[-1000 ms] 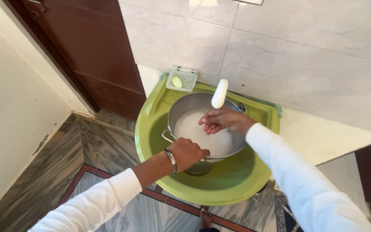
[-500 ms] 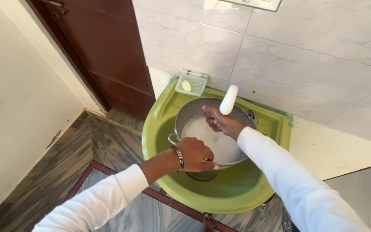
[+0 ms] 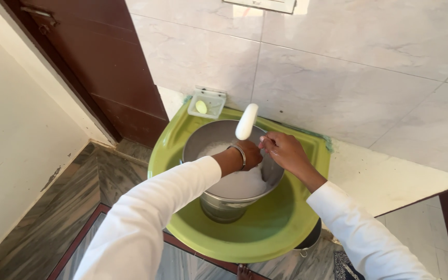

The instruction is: The person wrings out a dark cloth in a metal bucket, then moves to a sink to fill the bucket with water. They add liquid from a clear bottle and a green bottle into the bucket, mix the solution by hand, and then return to the floor to wash the cloth in the soapy water.

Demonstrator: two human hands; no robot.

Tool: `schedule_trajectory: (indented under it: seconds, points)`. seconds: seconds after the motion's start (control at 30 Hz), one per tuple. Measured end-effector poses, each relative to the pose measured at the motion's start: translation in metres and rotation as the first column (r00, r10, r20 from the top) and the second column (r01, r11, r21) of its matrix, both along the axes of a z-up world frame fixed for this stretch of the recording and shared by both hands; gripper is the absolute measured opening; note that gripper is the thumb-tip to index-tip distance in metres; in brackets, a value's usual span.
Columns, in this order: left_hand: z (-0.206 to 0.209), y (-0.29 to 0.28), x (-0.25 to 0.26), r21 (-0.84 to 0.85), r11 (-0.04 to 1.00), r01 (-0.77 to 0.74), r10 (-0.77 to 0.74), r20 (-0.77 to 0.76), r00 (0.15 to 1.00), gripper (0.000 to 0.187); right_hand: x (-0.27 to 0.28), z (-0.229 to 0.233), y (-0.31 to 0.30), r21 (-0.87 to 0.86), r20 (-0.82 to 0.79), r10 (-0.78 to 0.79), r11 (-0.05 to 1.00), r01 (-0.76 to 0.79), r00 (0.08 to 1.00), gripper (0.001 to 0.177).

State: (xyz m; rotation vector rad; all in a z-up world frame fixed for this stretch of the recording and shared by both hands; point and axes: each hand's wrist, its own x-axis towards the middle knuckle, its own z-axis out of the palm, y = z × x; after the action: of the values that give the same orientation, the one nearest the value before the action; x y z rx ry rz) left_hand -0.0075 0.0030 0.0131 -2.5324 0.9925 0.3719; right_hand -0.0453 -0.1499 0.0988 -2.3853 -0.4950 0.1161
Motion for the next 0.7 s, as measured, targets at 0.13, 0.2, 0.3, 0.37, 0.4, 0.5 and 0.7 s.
schedule_trajectory:
  seconds: [0.13,0.2,0.3,0.37,0.4,0.5,0.7]
  points:
    - [-0.024,-0.007,0.025,-0.003,0.997,0.075,-0.075,0.078,0.994,0.019,-0.004,-0.003,-0.012,0.103,-0.043,-0.018,0.994,0.022,0.999,0.034]
    - [-0.031,-0.004,0.036,-0.002,0.999,0.035,-0.034,0.093,0.995,0.022,-0.003,-0.009,-0.015,0.175,-0.052,-0.006,0.984,0.015,0.999,0.033]
    - [-0.039,0.005,0.043,-0.008,1.0,-0.015,0.016,0.099,0.995,0.025,0.001,-0.017,-0.017,0.244,-0.05,0.002,0.97,0.01,0.999,0.032]
    - [-0.042,0.009,0.047,-0.096,0.987,-0.131,0.135,0.041,0.99,0.027,0.005,-0.022,-0.015,0.264,-0.055,0.002,0.964,0.012,0.999,0.032]
    - [-0.043,0.009,0.05,-0.174,0.956,-0.235,0.234,-0.024,0.972,0.029,0.007,-0.025,-0.013,0.274,-0.058,0.003,0.962,0.013,0.998,0.032]
    - [-0.039,0.005,0.055,-0.292,0.872,-0.392,0.374,-0.117,0.92,0.027,0.012,-0.028,-0.008,0.282,-0.066,-0.023,0.958,0.041,0.998,0.033]
    - [-0.011,0.012,0.044,-0.248,0.543,-0.803,0.475,-0.698,0.536,0.032,0.016,-0.027,-0.005,0.233,-0.111,-0.076,0.967,0.101,0.991,0.033]
